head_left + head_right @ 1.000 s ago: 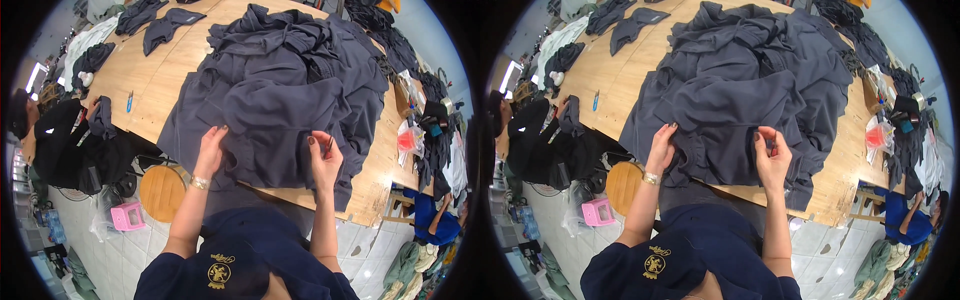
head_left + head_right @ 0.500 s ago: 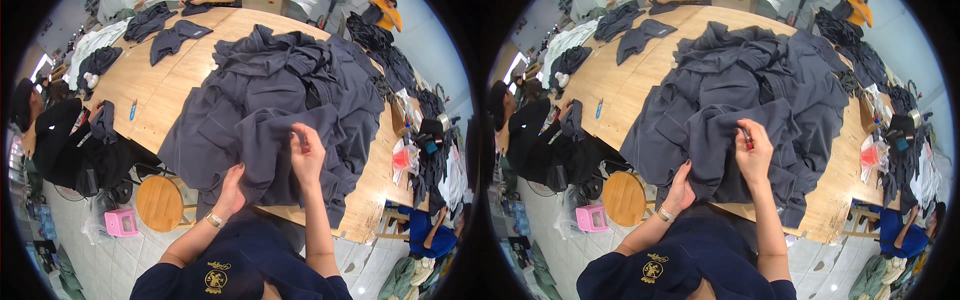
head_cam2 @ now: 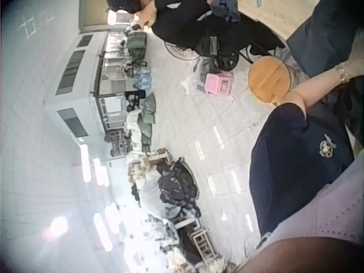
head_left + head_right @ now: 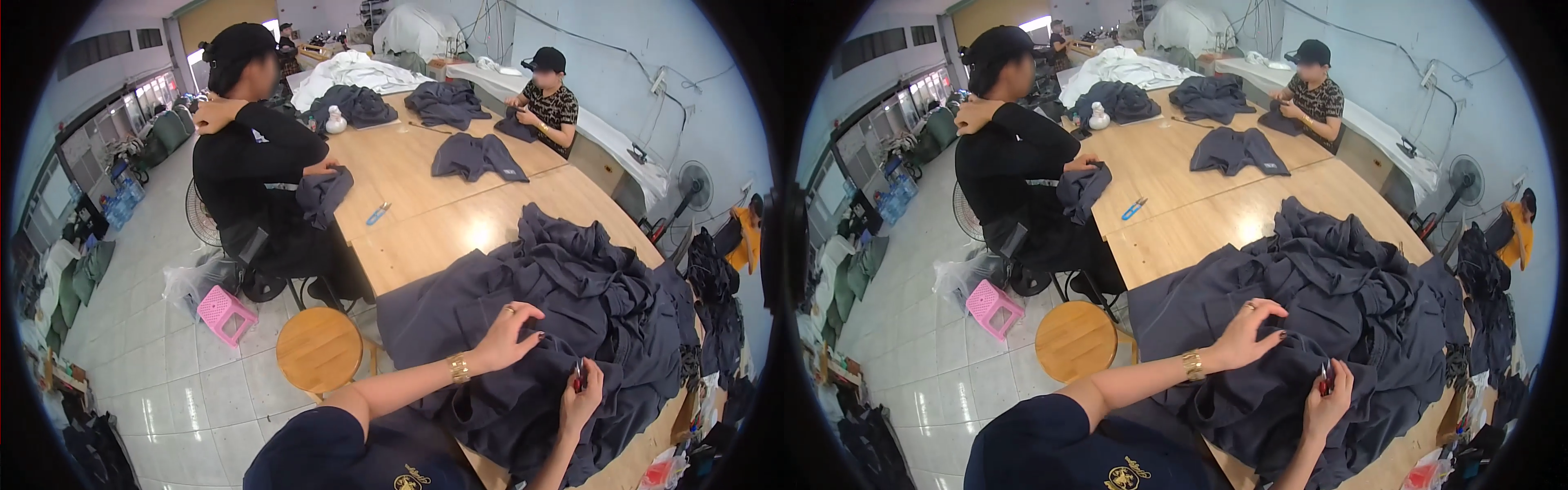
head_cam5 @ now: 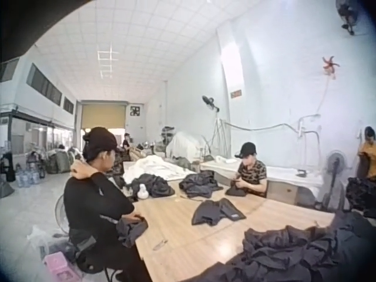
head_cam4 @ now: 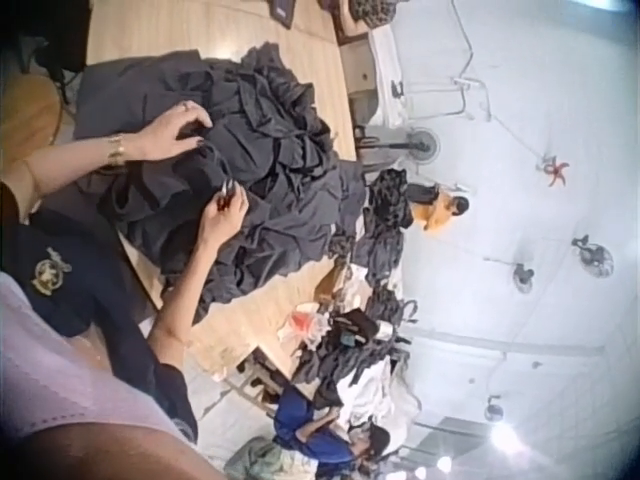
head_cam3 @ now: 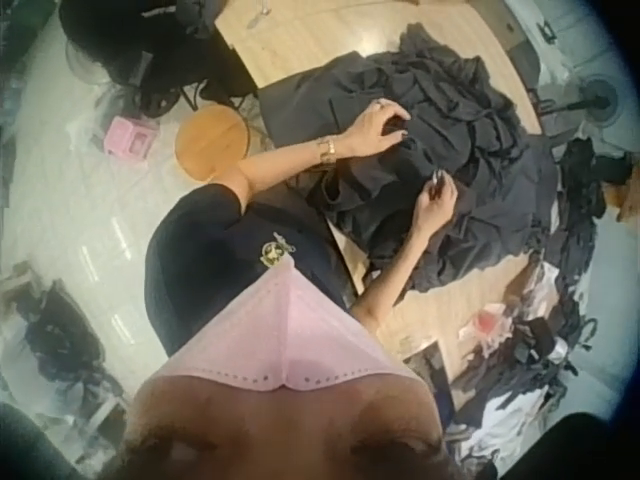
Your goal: Inspect garments for loose threads and trim them using small snips/scissors.
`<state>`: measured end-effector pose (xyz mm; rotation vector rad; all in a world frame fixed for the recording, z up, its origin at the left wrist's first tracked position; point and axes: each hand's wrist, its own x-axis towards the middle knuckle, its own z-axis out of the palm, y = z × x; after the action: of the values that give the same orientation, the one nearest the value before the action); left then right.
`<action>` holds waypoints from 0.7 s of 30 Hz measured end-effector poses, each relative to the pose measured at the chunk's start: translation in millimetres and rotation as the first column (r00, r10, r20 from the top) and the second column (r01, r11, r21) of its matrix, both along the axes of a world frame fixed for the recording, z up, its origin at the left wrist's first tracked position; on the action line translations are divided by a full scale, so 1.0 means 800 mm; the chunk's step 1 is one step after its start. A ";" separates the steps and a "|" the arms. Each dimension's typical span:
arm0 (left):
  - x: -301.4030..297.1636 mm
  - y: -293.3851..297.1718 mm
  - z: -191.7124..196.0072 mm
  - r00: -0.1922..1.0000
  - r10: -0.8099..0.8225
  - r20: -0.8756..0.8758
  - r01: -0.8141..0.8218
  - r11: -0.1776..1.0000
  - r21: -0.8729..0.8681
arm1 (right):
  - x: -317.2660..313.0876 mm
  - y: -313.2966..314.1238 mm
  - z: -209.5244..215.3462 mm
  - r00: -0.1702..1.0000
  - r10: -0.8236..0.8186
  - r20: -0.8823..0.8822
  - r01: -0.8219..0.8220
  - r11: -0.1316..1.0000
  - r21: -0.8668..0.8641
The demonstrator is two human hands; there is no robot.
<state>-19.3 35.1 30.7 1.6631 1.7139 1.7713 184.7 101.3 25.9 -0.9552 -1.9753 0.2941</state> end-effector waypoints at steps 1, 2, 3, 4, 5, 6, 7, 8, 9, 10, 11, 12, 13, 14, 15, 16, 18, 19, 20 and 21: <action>0.000 0.014 -0.004 0.999 -0.052 0.010 0.053 0.998 -0.046 | 0.000 -0.003 0.001 1.000 -0.004 -0.008 0.004 0.998 -0.065; 0.002 0.031 -0.013 0.996 -0.079 -0.034 0.078 0.996 -0.041 | 0.002 -0.006 0.001 1.000 -0.012 -0.014 0.010 0.991 -0.130; 0.006 0.046 -0.022 0.993 -0.090 -0.077 0.084 0.993 -0.084 | 0.002 -0.009 0.002 1.000 -0.022 -0.021 0.019 0.991 -0.129; 0.007 0.058 -0.033 0.988 -0.102 -0.119 0.087 0.988 -0.126 | 0.005 -0.011 0.000 0.999 -0.025 -0.025 0.022 0.993 -0.120; 0.009 0.063 -0.029 0.972 -0.210 -0.102 0.167 0.931 -0.323 | 0.011 -0.011 -0.003 0.999 -0.034 -0.007 0.033 0.990 -0.136; 0.012 0.065 -0.031 0.951 -0.231 -0.207 0.147 0.923 -0.355 | 0.014 -0.012 -0.004 0.999 -0.042 0.012 0.043 0.987 -0.153; 0.015 0.066 -0.031 0.965 -0.197 -0.173 0.122 0.920 -0.373 | 0.016 -0.014 -0.006 0.998 -0.056 0.003 0.055 0.984 -0.171; 0.018 0.059 -0.021 0.976 -0.164 -0.140 0.098 0.915 -0.391 | 0.019 -0.018 -0.006 0.998 -0.059 0.001 0.059 0.985 -0.164; 0.016 0.056 -0.017 0.976 -0.164 -0.142 0.098 0.917 -0.386 | 0.021 -0.020 -0.007 0.997 -0.072 -0.023 0.067 0.981 -0.183; 0.012 0.053 -0.014 0.964 -0.248 -0.093 0.181 0.872 -0.454 | 0.023 -0.021 -0.009 0.996 -0.083 -0.046 0.072 0.976 -0.203; 0.007 0.050 -0.010 0.944 -0.327 -0.038 0.262 0.816 -0.515 | 0.025 -0.022 -0.011 0.995 -0.081 -0.050 0.069 0.976 -0.208; 0.001 0.048 -0.010 0.946 -0.323 -0.040 0.258 0.818 -0.514 | 0.026 -0.022 -0.013 0.996 -0.077 -0.051 0.065 0.977 -0.205; -0.007 0.046 -0.010 0.915 -0.397 0.063 0.367 0.760 -0.536 | 0.025 -0.024 -0.016 0.995 -0.071 -0.075 0.053 0.975 -0.216; -0.013 0.045 -0.008 0.867 -0.469 0.167 0.478 0.690 -0.544 | 0.025 -0.026 -0.017 0.993 -0.072 -0.098 0.048 0.973 -0.226; -0.019 0.036 0.002 0.780 -0.434 0.451 0.618 0.650 -0.443 | 0.023 -0.028 -0.017 0.993 -0.049 -0.111 0.025 0.977 -0.211; -0.021 0.031 -0.003 0.686 -0.391 0.614 0.624 0.750 -0.220 | 0.020 -0.031 -0.016 0.993 -0.046 -0.113 0.021 0.977 -0.211; -0.031 0.004 0.049 0.482 -0.263 0.836 0.561 0.825 -0.064 | 0.011 -0.042 -0.014 0.912 -0.024 -0.409 -0.174 0.881 -0.440; -0.039 -0.009 0.064 0.425 -0.256 0.868 0.501 0.865 0.010 | 0.003 -0.052 -0.001 0.918 0.027 -0.397 -0.237 0.838 -0.492; -0.046 -0.024 0.082 0.370 -0.261 0.892 0.432 0.898 0.084 | -0.004 -0.059 -0.002 0.890 0.083 -0.448 -0.324 0.805 -0.496; -0.049 -0.037 0.099 0.366 -0.256 0.895 0.346 0.930 0.124 | -0.008 -0.063 -0.004 0.880 0.122 -0.459 -0.365 0.791 -0.490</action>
<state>-58.2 5.9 110.2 0.5909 0.8509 1.8014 178.6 51.0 23.0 -0.8876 -1.6343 1.1968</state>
